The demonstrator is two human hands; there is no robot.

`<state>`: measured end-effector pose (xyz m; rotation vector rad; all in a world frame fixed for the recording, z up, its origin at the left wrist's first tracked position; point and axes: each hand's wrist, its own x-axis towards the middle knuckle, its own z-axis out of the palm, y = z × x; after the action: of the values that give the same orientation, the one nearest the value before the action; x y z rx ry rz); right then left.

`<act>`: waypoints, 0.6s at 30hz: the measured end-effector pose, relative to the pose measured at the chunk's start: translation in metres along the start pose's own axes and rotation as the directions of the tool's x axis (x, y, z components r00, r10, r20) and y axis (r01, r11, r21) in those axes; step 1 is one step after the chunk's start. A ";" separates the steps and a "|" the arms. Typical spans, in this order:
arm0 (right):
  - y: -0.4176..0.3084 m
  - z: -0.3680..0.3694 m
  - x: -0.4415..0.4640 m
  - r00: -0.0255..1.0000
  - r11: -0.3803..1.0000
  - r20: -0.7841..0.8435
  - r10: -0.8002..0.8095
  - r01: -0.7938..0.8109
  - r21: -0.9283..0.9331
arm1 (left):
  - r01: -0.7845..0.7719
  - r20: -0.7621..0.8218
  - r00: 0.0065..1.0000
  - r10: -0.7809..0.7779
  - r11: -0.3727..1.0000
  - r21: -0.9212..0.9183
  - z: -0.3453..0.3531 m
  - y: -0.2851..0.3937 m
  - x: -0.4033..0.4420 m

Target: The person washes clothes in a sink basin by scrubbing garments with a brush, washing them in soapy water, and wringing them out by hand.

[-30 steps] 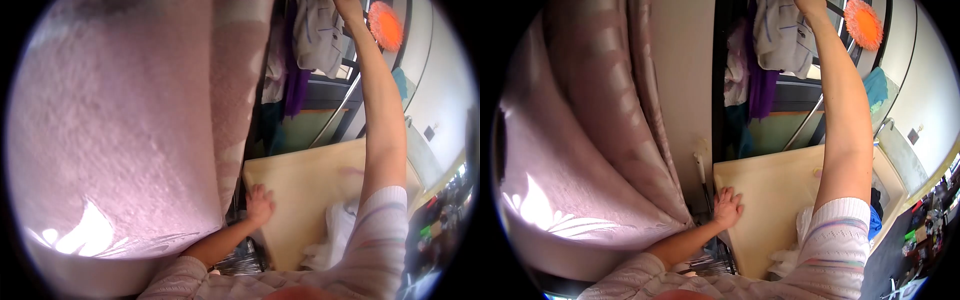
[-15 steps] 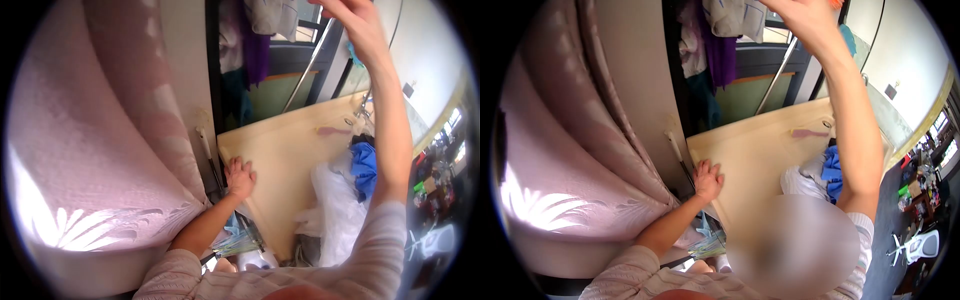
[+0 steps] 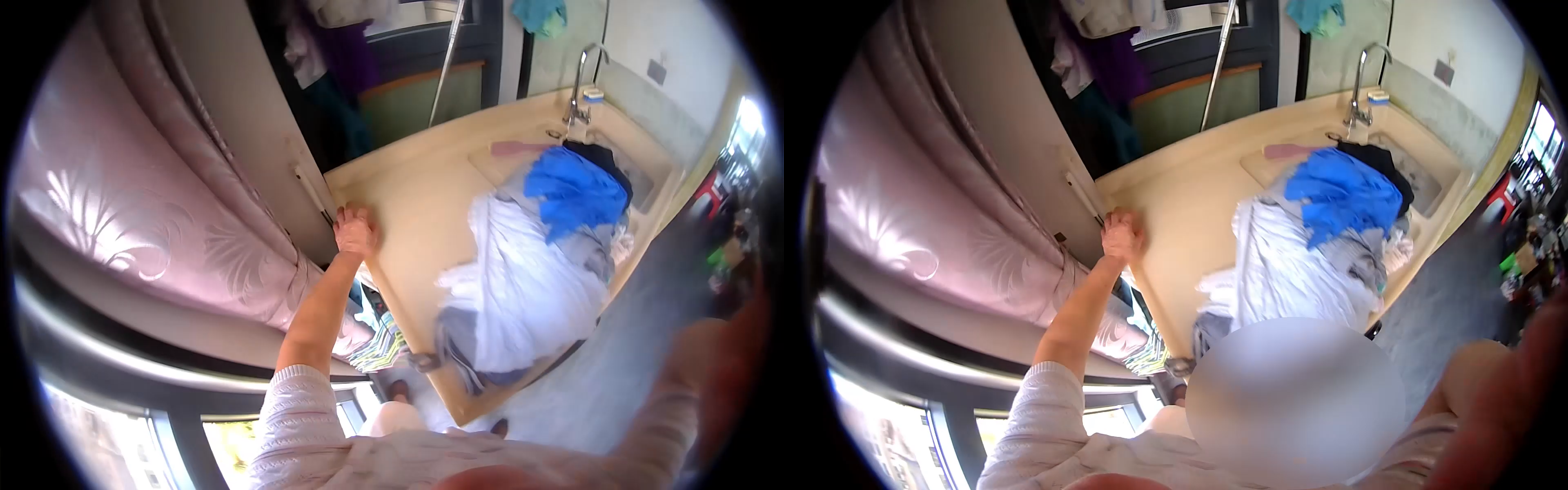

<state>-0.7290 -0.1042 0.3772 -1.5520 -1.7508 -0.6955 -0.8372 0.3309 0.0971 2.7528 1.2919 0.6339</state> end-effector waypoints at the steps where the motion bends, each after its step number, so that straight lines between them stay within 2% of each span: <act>1: 0.006 -0.017 -0.024 1.000 1.000 0.005 0.021 -0.021 0.002 | 0.040 -0.022 0.999 -0.039 0.998 0.043 -0.005 0.009 -0.011; 3: 0.023 -0.056 -0.070 0.998 0.999 0.017 0.053 -0.053 0.007 | 0.065 -0.004 0.998 -0.065 0.998 -0.001 -0.018 0.015 -0.021; 4: 0.031 -0.075 -0.090 0.997 0.997 0.025 0.078 -0.078 -0.003 | 0.024 -0.158 0.987 -0.018 0.999 0.035 -0.015 0.016 -0.037; 5: 0.038 -0.096 -0.107 0.993 0.994 0.040 0.107 -0.106 -0.015 | 0.037 -0.157 0.986 -0.049 0.996 -0.080 -0.016 0.011 -0.037; 7: 0.048 -0.135 -0.134 0.984 0.986 0.070 0.164 -0.161 -0.052 | 0.046 -0.255 0.962 -0.097 0.979 -0.200 -0.022 0.001 -0.040; 8: 0.047 -0.152 -0.143 0.979 0.981 0.095 0.182 -0.175 -0.083 | 0.016 -0.326 0.939 -0.110 0.961 -0.277 -0.043 0.015 -0.046; 9: 0.049 -0.166 -0.156 0.972 0.975 0.116 0.204 -0.191 -0.112 | 0.034 -0.327 0.932 -0.156 0.936 -0.350 -0.057 0.023 -0.049; 10: 0.050 -0.181 -0.168 0.965 0.966 0.124 0.231 -0.213 -0.146 | -0.086 -0.395 0.911 -0.118 0.882 -0.464 -0.044 0.004 -0.038; 11: 0.050 -0.195 -0.178 0.960 0.955 0.124 0.253 -0.227 -0.190 | -0.052 -0.385 0.916 -0.110 0.921 -0.386 -0.065 0.022 -0.038; 12: 0.057 -0.208 -0.192 0.956 0.943 0.103 0.276 -0.248 -0.222 | -0.124 -0.406 0.912 -0.048 0.914 -0.387 -0.066 0.015 -0.034; 13: 0.083 -0.230 -0.207 0.944 0.927 0.082 0.320 -0.294 -0.232 | -0.183 -0.423 0.906 0.010 0.910 -0.371 -0.074 0.051 -0.018; 14: 0.097 -0.236 -0.206 0.933 0.913 0.080 0.350 -0.320 -0.253 | -0.188 -0.380 0.925 -0.003 0.865 -0.464 -0.085 0.062 -0.025; 16: 0.119 -0.262 -0.213 0.911 0.880 0.066 0.407 -0.372 -0.297 | -0.104 -0.273 0.960 -0.063 0.824 -0.557 -0.123 0.144 -0.039; 17: 0.125 -0.274 -0.213 0.899 0.860 0.049 0.435 -0.398 -0.320 | -0.207 -0.284 0.957 0.059 0.823 -0.528 -0.136 0.160 -0.030; 18: 0.127 -0.284 -0.210 0.891 0.840 0.032 0.453 -0.415 -0.351 | -0.273 -0.319 0.941 0.112 0.807 -0.523 -0.140 0.171 -0.016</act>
<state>-0.5520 -0.4355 0.3832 -2.1730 -1.3177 -0.7045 -0.7746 0.1881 0.2543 2.3577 0.6800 1.2240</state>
